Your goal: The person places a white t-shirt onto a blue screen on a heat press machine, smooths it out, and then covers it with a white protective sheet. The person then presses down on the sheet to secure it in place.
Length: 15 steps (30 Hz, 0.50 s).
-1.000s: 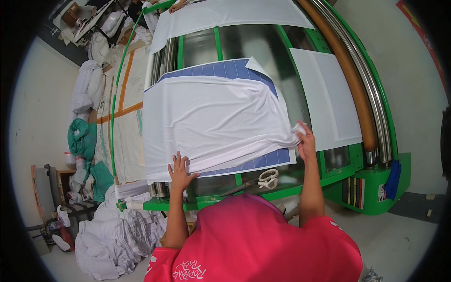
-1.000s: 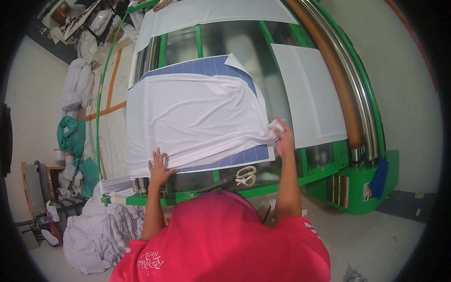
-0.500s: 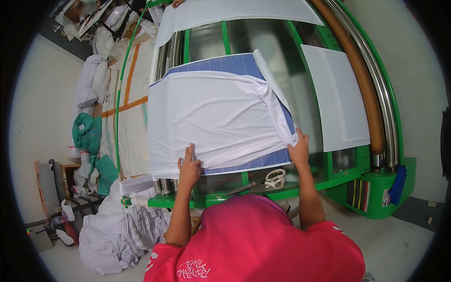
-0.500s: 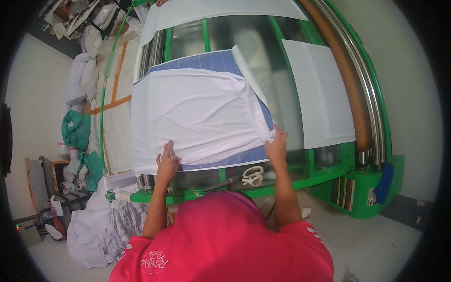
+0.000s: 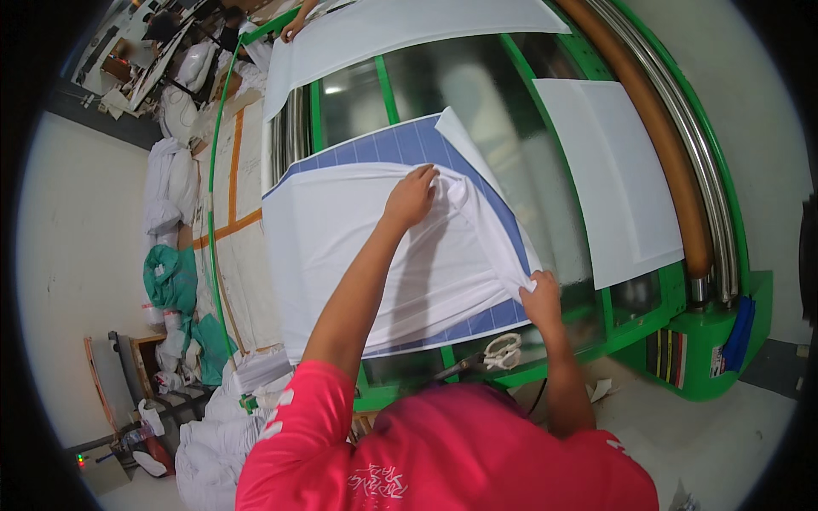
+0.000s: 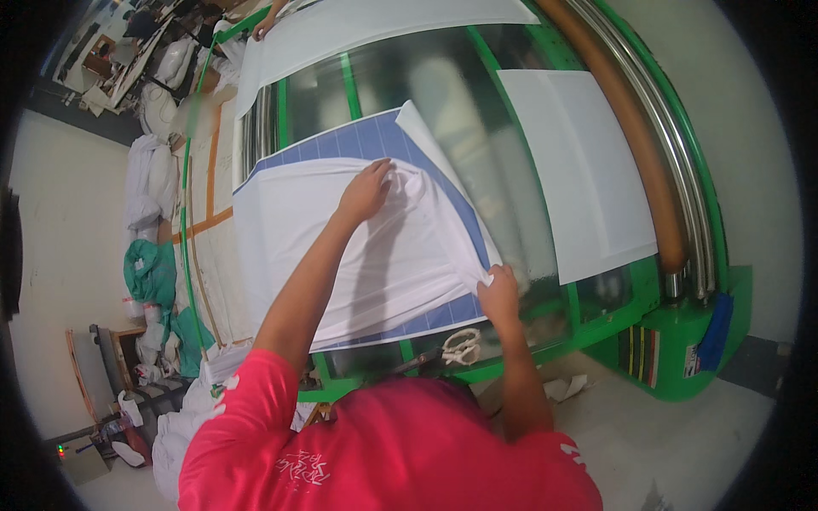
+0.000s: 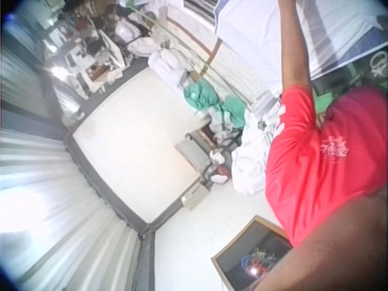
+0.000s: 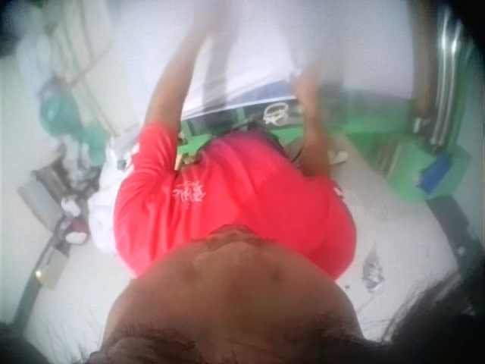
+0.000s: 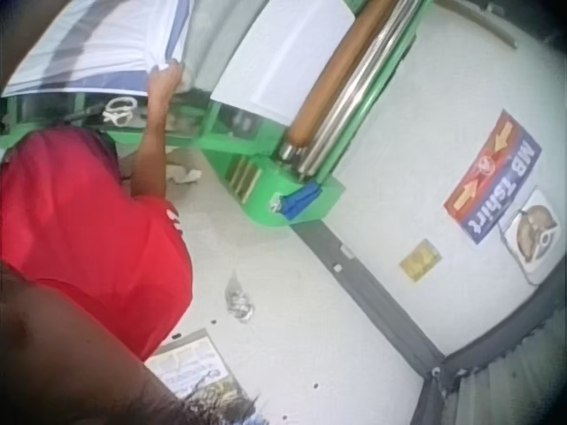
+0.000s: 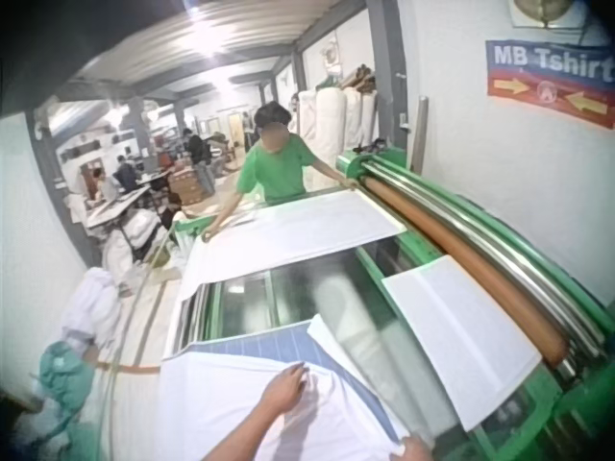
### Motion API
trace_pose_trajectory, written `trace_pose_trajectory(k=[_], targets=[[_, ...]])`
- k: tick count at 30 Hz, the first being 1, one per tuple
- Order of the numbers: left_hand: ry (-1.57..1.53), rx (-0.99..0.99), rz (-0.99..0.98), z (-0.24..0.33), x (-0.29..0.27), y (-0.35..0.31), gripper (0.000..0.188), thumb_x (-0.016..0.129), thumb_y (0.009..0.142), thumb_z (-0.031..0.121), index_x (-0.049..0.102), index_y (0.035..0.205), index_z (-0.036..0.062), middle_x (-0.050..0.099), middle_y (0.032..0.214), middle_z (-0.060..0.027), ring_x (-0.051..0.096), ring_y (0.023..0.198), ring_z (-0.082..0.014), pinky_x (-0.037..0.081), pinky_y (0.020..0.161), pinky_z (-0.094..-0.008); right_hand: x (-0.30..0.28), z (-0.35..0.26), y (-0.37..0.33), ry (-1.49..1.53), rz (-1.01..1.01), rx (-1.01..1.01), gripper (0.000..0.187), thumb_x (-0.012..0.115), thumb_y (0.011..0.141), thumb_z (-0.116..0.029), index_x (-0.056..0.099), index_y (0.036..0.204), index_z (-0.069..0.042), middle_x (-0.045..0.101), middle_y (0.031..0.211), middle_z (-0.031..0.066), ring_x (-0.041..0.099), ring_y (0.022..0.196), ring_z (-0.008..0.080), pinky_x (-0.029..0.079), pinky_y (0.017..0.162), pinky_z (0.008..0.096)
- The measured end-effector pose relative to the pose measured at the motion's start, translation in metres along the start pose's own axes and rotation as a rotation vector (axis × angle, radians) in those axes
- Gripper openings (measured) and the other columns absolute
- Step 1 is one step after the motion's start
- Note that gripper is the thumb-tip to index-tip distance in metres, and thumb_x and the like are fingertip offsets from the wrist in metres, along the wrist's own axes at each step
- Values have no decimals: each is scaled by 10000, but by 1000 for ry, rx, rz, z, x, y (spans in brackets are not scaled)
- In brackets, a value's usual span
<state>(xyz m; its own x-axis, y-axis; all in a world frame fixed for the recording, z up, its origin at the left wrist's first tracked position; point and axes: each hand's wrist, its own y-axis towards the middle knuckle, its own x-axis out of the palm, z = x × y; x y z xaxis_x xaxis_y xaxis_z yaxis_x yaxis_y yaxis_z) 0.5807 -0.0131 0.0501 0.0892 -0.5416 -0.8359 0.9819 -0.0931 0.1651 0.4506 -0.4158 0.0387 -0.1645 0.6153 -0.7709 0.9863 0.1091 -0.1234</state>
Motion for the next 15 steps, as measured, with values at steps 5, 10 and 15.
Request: trace_pose_trajectory(k=[5,10,15], targets=[[198,-14,-514,8,18,110,572,920,853,235,731,1372,92,749,1391,-182,686,1323,-420,551,1117,-489,-11,19,5,189,-22,111,303,852,909,-131,698,1118,25,749,1059,283,730,1009,508,569,896,521],[-321,-81,-707,-25,-8,169,279,889,852,255,762,1005,59,736,944,-137,704,972,-291,551,860,-424,-22,28,15,300,-13,236,278,832,971,-150,674,1149,-8,763,1020,276,755,984,486,576,878,512],[-117,-147,-873,0,-65,195,374,862,904,363,679,939,38,612,875,-52,573,859,-191,478,796,-368,-30,41,21,362,-72,314,279,820,992,-156,659,1185,-34,762,984,251,757,915,449,577,842,494]])
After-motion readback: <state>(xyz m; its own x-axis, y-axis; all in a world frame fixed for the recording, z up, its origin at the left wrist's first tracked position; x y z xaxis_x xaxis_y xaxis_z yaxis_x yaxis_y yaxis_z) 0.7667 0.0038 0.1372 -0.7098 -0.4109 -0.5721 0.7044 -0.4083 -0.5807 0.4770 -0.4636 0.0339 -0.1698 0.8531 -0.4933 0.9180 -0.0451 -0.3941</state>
